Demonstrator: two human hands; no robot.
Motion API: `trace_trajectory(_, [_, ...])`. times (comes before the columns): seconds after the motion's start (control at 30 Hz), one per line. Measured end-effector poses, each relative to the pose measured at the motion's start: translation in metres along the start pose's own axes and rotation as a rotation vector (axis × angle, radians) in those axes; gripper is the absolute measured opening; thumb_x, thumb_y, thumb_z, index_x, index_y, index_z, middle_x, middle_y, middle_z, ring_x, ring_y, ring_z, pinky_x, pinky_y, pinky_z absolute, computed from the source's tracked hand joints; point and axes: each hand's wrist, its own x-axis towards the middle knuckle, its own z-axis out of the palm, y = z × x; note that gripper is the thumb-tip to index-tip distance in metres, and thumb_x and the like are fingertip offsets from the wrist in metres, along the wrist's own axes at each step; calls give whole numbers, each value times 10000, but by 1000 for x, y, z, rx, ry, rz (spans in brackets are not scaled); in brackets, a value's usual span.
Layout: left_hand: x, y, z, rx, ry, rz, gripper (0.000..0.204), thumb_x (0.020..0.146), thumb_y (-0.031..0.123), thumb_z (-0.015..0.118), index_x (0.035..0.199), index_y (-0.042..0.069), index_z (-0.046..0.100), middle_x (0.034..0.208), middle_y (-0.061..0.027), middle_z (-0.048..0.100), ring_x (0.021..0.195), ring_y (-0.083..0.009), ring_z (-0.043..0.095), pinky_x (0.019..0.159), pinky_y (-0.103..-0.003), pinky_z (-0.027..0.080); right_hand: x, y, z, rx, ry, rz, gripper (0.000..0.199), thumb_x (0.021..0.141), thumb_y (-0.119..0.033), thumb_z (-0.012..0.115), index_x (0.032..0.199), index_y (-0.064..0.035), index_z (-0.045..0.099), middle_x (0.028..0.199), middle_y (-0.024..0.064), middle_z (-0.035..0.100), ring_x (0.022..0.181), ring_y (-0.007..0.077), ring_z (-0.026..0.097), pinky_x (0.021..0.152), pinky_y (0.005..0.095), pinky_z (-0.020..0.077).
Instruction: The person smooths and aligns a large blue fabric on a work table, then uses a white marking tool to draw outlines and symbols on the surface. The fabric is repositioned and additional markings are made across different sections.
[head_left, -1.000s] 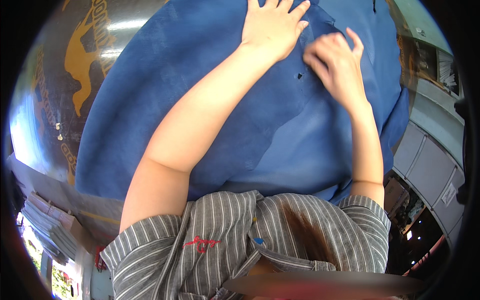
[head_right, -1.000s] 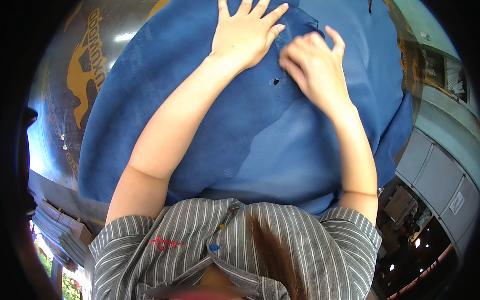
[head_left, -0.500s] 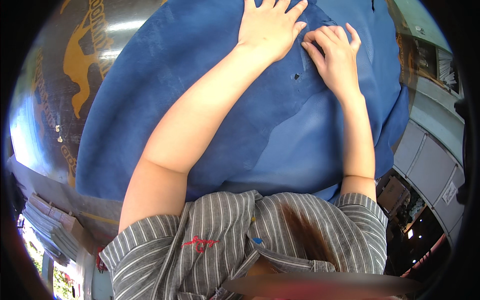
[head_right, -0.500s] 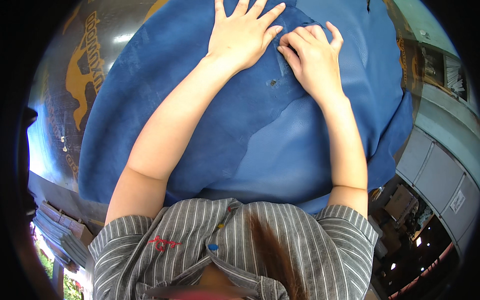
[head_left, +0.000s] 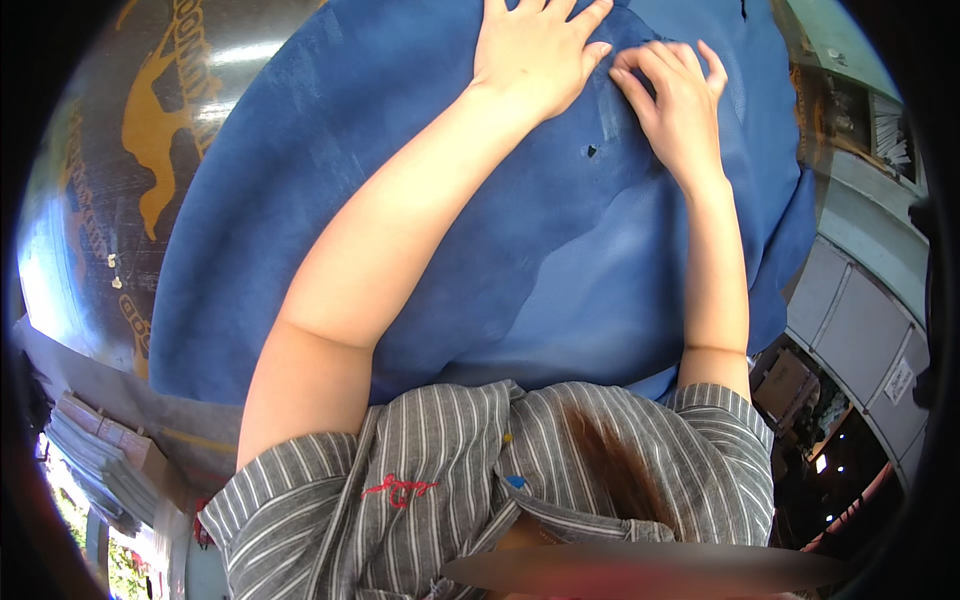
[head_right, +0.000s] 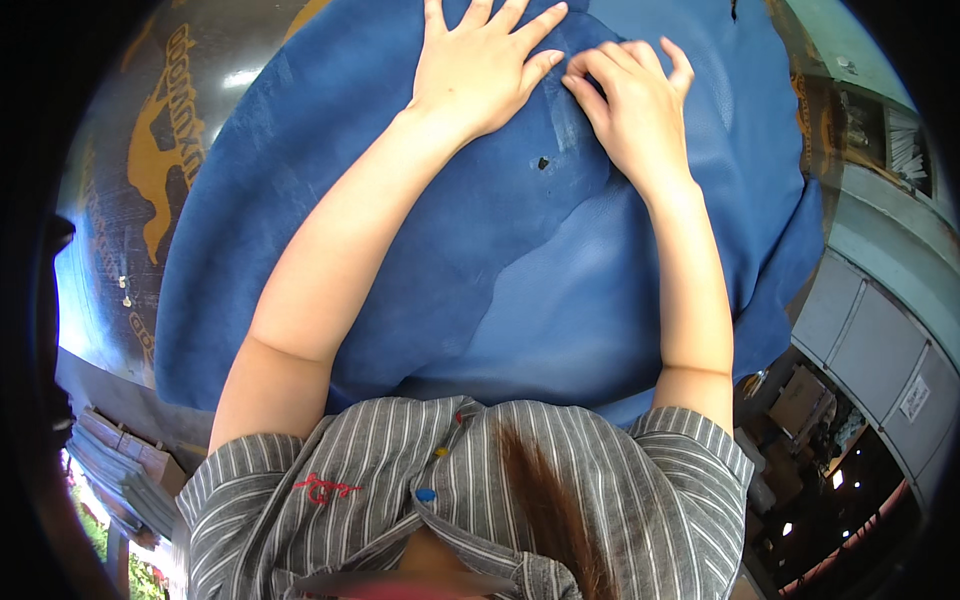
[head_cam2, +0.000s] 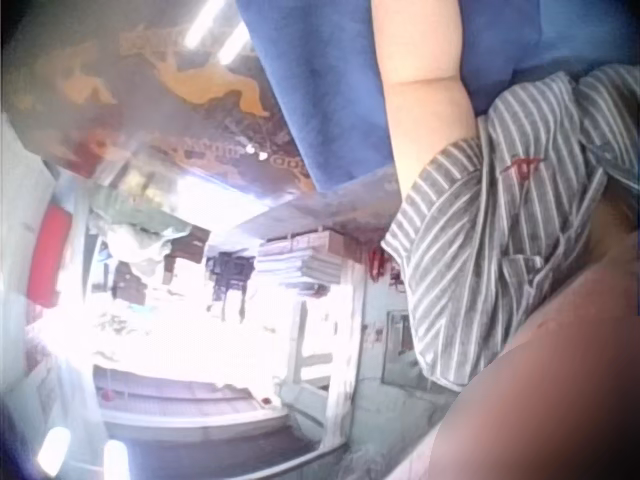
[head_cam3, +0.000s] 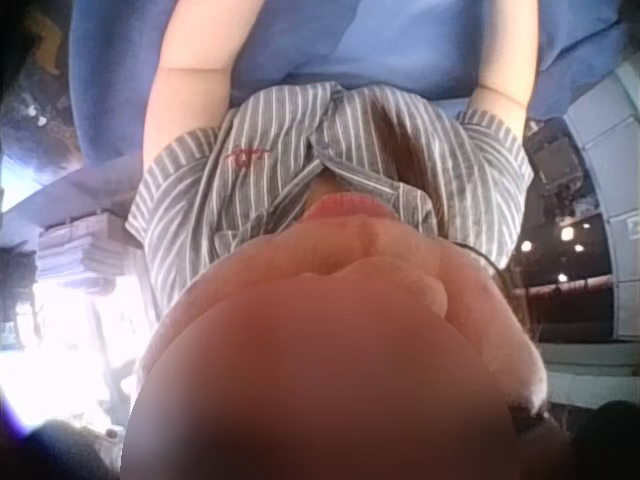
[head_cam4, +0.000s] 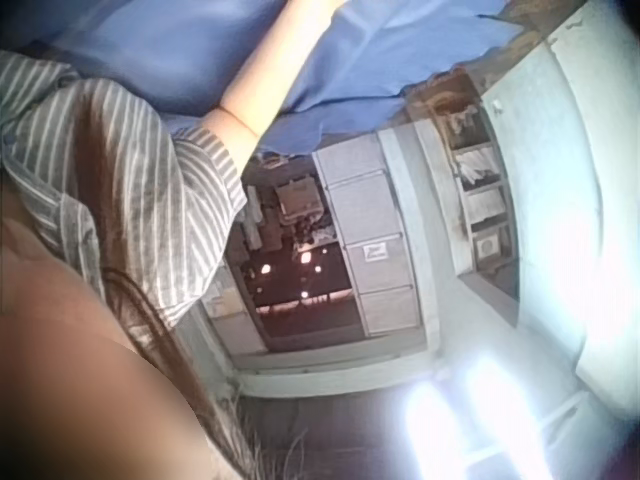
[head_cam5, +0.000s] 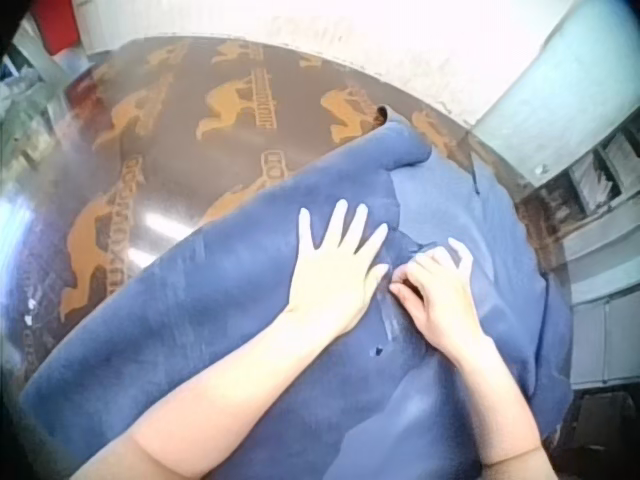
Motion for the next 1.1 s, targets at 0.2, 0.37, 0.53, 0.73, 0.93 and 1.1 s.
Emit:
trace_trajectory(0.2, [-3, 5, -1, 2, 0, 6, 542, 999, 419, 517, 1474, 158, 516, 1579, -133, 411, 1504, -333, 284, 1199, -663, 110, -40, -19, -43, -14, -245, 85, 99, 895, -231, 728, 889, -143, 684, 855, -50, 618, 979, 161, 596, 1160, 510, 213])
trace_trajectory(0.37, [0, 4, 1, 16, 21, 5, 541, 999, 418, 516, 1473, 158, 515, 1579, -136, 408, 1504, -337, 281, 1198, -664, 112, 6, -11, -18, 9, 4, 46, 103, 914, -245, 715, 910, -145, 691, 886, -48, 646, 986, 167, 601, 1139, 495, 236])
trace_trajectory(0.53, [-4, 3, 1, -10, -6, 3, 538, 996, 411, 521, 1470, 157, 518, 1576, -139, 411, 1502, -339, 284, 1197, -667, 111, -21, -31, -30, 33, -145, 127, 94, 902, -230, 722, 906, -142, 689, 874, -51, 634, 986, 159, 598, 1141, 492, 238])
trace_trajectory(0.73, [-2, 5, 0, -7, 11, 10, 540, 995, 409, 524, 1470, 154, 518, 1576, -142, 412, 1501, -342, 285, 1193, -674, 111, -15, -12, -31, 53, -60, 77, 95, 891, -226, 734, 888, -143, 687, 862, -53, 630, 984, 161, 595, 1128, 490, 243])
trace_trajectory(0.93, [-4, 4, 2, 9, -12, 5, 536, 1001, 412, 514, 1474, 160, 515, 1586, -133, 400, 1509, -332, 273, 1198, -671, 99, -20, -18, -8, 105, -90, 117, 87, 902, -209, 723, 897, -131, 684, 888, -48, 640, 1004, 163, 592, 1147, 474, 225])
trace_trajectory(1.1, [-3, 8, 0, -26, -11, -3, 524, 1003, 397, 517, 1470, 161, 519, 1584, -133, 403, 1505, -331, 279, 1197, -677, 95, -30, -26, -50, 98, -327, 60, 75, 871, -166, 745, 881, -119, 687, 908, -46, 647, 1041, 161, 593, 1178, 463, 190])
